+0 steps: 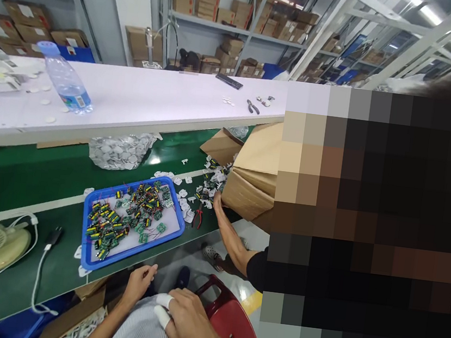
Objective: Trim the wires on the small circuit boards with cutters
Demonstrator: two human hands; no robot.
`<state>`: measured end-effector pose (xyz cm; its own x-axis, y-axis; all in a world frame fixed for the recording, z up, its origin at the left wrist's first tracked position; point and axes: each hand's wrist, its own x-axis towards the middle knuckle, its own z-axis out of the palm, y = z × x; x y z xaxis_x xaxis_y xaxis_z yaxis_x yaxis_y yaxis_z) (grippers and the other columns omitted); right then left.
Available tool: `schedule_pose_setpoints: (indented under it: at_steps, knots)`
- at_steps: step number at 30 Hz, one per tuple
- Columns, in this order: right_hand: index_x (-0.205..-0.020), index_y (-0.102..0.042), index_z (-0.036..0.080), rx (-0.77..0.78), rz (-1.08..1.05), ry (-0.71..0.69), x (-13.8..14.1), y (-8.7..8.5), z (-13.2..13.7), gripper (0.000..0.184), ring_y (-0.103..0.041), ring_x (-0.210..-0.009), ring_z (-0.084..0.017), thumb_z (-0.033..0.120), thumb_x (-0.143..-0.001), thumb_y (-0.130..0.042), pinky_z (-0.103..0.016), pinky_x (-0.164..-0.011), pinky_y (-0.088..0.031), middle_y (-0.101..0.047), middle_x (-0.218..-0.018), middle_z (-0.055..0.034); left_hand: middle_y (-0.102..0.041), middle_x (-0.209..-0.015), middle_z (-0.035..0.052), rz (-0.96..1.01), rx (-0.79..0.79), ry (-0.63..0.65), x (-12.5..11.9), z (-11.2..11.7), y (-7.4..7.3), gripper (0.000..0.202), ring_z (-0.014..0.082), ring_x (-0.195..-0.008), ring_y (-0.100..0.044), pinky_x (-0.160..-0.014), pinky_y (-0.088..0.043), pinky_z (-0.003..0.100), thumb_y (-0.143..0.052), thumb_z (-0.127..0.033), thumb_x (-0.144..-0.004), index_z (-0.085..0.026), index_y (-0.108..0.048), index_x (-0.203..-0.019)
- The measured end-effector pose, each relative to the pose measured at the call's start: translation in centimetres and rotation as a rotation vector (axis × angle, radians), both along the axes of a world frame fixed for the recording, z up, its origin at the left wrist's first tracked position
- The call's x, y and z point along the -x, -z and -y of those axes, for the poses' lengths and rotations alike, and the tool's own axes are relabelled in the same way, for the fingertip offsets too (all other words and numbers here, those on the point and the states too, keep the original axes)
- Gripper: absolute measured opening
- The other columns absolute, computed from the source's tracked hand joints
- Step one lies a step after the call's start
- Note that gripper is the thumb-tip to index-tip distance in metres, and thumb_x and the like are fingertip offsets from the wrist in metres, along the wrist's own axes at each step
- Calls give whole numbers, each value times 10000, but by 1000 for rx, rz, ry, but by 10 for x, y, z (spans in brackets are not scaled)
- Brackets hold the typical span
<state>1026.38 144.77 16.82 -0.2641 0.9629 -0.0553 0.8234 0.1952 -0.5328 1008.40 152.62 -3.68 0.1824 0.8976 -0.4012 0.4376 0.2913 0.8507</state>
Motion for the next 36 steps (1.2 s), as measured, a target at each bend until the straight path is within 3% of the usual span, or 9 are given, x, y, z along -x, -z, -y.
schedule_pose_setpoints:
  at_steps: [19, 36]
  knots:
    - [-1116, -647, 232, 1, 1, -21, 4, 8, 4, 151, -658, -1032, -207, 274, -1020, -539, -350, -1075, -448, -719, -1043, -37, -624, -551, 39, 54, 65, -51, 5, -2, 7, 783, 222, -522, -586, -520, -439, 304, -498, -887, -735, -144, -741, -734]
    - [-1075, -640, 228, 29, -16, -10, 2, 4, -2, 100, -673, -997, -197, 252, -998, -581, -333, -1055, -466, -724, -1038, -23, -632, -576, 25, 92, 88, -107, 7, -3, 19, 712, 203, -513, -575, -522, -446, 300, -549, -848, -725, -158, -723, -740]
